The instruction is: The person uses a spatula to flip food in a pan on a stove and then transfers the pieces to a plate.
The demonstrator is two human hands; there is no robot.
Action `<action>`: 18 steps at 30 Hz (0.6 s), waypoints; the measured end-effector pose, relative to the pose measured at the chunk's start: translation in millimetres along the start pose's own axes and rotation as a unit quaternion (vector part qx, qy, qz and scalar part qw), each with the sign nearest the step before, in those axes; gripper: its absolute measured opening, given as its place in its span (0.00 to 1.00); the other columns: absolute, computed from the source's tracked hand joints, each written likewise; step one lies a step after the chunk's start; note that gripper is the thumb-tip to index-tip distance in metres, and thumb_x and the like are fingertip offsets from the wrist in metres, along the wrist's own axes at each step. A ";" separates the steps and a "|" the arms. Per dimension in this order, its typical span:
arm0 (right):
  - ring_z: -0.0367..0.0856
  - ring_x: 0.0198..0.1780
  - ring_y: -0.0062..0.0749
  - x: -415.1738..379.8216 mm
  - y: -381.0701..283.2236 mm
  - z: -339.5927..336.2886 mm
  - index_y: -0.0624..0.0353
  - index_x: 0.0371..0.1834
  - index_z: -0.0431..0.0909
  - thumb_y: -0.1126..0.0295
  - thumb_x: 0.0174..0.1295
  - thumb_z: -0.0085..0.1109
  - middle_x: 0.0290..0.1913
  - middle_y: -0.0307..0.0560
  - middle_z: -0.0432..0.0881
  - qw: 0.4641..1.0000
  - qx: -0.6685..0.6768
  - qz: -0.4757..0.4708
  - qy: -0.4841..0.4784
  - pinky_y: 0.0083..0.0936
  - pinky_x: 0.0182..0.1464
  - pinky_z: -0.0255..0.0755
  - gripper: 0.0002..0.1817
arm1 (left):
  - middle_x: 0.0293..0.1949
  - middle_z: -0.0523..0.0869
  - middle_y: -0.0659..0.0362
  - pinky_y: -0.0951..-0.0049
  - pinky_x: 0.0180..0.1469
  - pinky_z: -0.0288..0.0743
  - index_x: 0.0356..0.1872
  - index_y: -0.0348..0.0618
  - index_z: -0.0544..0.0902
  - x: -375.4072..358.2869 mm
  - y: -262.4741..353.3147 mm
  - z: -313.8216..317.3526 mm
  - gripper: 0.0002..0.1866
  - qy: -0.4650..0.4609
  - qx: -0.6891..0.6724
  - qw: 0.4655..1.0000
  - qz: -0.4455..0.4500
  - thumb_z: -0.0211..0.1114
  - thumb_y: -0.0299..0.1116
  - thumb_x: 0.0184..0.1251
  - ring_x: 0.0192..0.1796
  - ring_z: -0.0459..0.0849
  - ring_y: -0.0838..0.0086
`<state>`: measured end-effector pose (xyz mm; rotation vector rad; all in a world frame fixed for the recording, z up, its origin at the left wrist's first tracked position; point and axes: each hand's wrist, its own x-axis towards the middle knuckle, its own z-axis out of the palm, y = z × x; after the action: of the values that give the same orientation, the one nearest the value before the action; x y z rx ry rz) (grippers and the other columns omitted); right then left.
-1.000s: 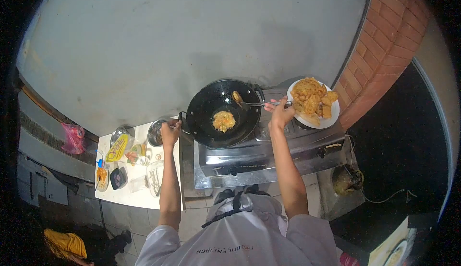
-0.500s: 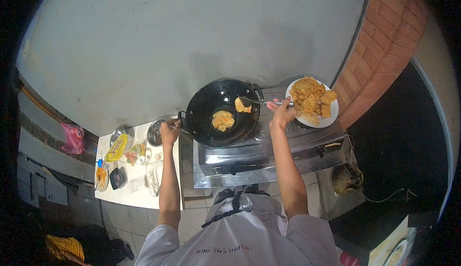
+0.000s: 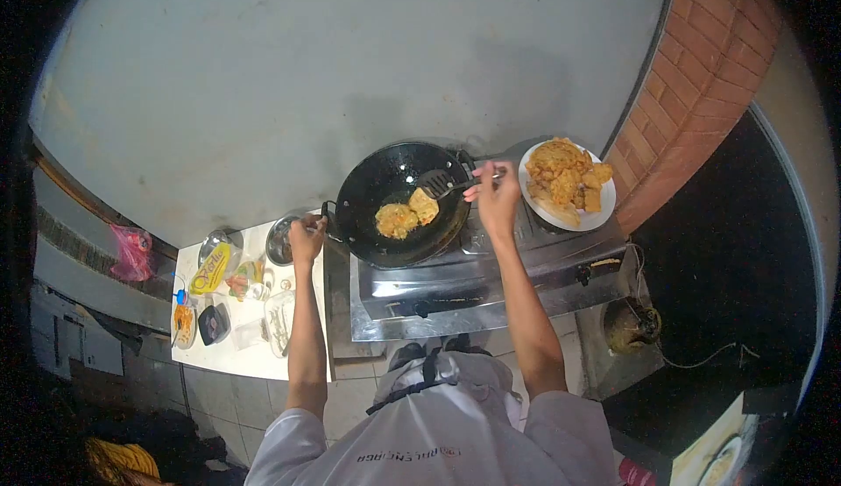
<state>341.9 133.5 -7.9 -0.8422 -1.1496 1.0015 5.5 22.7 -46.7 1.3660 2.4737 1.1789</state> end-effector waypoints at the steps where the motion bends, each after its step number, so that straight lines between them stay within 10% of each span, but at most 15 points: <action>1: 0.81 0.20 0.29 -1.9 -1.1 2.8 0.68 0.38 0.67 0.72 0.69 0.47 0.31 0.50 0.80 0.999 -0.032 -0.009 -0.027 0.21 0.20 0.74 0.08 | 0.29 0.86 0.49 0.65 0.40 0.77 0.35 0.37 0.86 -0.1 0.0 -0.2 0.13 0.000 0.001 1.000 -0.004 0.70 0.36 0.54 0.34 0.86 0.57; 4: 0.81 0.22 0.30 -8.9 -16.9 10.6 0.66 0.37 0.67 0.73 0.67 0.50 0.29 0.50 0.79 0.976 -0.162 -0.053 -0.135 0.26 0.24 0.73 0.07 | 0.29 0.86 0.49 0.65 0.40 0.77 0.36 0.37 0.86 1.2 -3.4 2.0 0.13 -0.007 0.009 1.000 -0.009 0.70 0.36 0.54 0.34 0.86 0.57; 9: 0.77 0.38 0.62 -12.8 -34.9 22.2 0.64 0.40 0.64 0.75 0.65 0.49 0.32 0.61 0.78 0.924 -0.275 -0.129 -0.234 0.43 0.37 0.71 0.05 | 0.29 0.86 0.49 0.66 0.39 0.77 0.36 0.38 0.86 -0.4 -1.7 1.2 0.13 -0.005 0.003 1.000 -0.010 0.70 0.36 0.54 0.33 0.86 0.58; 18: 0.76 0.42 0.64 11.3 -45.9 45.5 0.65 0.40 0.63 0.71 0.68 0.45 0.37 0.64 0.79 0.865 -0.360 -0.145 -0.317 0.48 0.41 0.70 0.08 | 0.27 0.86 0.50 0.66 0.38 0.78 0.36 0.36 0.86 -3.6 1.9 -0.6 0.13 -0.001 -0.015 1.000 -0.009 0.69 0.35 0.54 0.32 0.86 0.60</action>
<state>307.6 130.1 47.9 -0.8870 -2.2337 0.5830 8.8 20.3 -46.0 1.3346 2.4513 1.2052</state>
